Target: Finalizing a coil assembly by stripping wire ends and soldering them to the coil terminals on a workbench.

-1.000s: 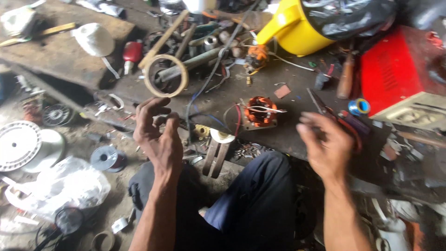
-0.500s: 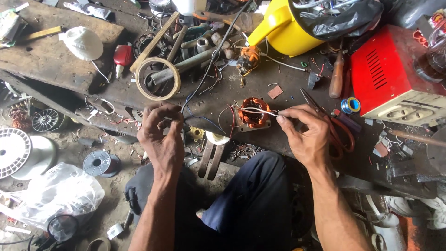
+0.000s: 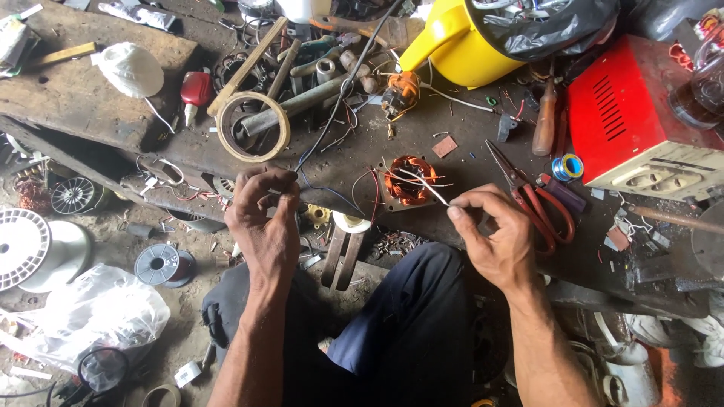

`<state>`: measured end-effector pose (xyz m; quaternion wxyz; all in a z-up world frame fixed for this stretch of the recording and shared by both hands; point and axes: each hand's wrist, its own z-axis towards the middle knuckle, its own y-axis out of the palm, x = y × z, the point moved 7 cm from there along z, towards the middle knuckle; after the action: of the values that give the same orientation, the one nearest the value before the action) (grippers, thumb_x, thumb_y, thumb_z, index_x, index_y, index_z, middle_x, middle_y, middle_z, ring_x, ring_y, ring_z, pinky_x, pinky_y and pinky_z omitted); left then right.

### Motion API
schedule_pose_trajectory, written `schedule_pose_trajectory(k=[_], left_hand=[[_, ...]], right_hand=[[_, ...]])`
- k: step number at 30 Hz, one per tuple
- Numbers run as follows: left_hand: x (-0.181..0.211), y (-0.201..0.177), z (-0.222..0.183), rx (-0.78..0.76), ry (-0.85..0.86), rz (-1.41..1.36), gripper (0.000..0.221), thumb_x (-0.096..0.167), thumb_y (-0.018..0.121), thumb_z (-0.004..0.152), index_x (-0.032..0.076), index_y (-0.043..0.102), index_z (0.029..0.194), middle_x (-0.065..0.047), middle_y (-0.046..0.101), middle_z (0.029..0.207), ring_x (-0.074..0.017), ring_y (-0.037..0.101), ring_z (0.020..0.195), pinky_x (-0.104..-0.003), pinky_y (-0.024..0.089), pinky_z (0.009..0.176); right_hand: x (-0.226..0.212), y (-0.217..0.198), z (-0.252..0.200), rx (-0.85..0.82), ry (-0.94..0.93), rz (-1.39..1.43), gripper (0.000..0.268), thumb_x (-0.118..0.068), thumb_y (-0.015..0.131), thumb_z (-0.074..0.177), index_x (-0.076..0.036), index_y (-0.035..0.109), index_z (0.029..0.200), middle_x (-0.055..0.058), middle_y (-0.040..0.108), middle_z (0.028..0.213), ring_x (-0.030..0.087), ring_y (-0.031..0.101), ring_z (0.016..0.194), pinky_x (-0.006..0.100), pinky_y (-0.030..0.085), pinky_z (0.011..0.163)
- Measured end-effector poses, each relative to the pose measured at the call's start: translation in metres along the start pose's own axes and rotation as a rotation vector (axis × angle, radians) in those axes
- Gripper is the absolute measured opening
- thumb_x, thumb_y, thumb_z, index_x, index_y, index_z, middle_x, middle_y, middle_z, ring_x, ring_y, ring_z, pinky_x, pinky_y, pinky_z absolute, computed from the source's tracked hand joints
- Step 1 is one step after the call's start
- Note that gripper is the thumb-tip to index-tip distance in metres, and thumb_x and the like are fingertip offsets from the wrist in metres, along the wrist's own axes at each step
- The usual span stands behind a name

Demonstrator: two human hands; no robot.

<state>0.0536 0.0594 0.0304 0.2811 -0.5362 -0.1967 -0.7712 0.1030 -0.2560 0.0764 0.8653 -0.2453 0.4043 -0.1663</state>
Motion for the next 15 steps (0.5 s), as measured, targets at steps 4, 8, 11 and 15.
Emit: schedule_pose_trajectory(k=[4, 8, 11, 15], left_hand=[[0.001, 0.000, 0.000, -0.003, -0.012, -0.018, 0.007, 0.006, 0.075, 0.092, 0.009, 0.077, 0.098, -0.008, 0.062, 0.093, -0.0176, 0.063, 0.090, -0.036, 0.057, 0.077], [0.001, 0.001, -0.001, -0.002, -0.016, -0.024, 0.007, 0.006, 0.075, 0.092, 0.009, 0.077, 0.097, -0.008, 0.062, 0.094, -0.0170, 0.063, 0.090, -0.035, 0.057, 0.077], [-0.005, 0.000, 0.000, -0.005, -0.011, -0.020, 0.006, 0.006, 0.074, 0.093, 0.008, 0.076, 0.098, -0.009, 0.062, 0.095, -0.0182, 0.063, 0.091, -0.037, 0.057, 0.078], [0.004, -0.004, -0.001, 0.037, -0.009, -0.041, 0.009, 0.008, 0.076, 0.090, 0.007, 0.076, 0.099, -0.009, 0.061, 0.093, -0.0188, 0.064, 0.090, -0.038, 0.058, 0.078]], right_hand=[[0.013, -0.002, -0.001, 0.000, 0.088, 0.007, 0.009, -0.014, 0.077, 0.093, -0.006, 0.076, 0.097, 0.006, 0.072, 0.086, 0.017, 0.068, 0.074, 0.027, 0.052, 0.062], [0.023, -0.008, -0.001, 0.025, 0.158, 0.015, 0.015, -0.016, 0.078, 0.091, -0.009, 0.076, 0.103, 0.003, 0.072, 0.088, 0.011, 0.067, 0.076, 0.022, 0.048, 0.057], [0.028, -0.010, -0.002, 0.030, 0.161, 0.014, 0.015, -0.013, 0.077, 0.091, -0.006, 0.075, 0.105, 0.005, 0.070, 0.089, 0.012, 0.068, 0.075, 0.021, 0.044, 0.053], [0.021, -0.013, -0.009, 0.094, 0.125, 0.001, 0.018, -0.009, 0.078, 0.088, -0.003, 0.075, 0.105, 0.010, 0.071, 0.088, 0.019, 0.069, 0.077, 0.025, 0.046, 0.054]])
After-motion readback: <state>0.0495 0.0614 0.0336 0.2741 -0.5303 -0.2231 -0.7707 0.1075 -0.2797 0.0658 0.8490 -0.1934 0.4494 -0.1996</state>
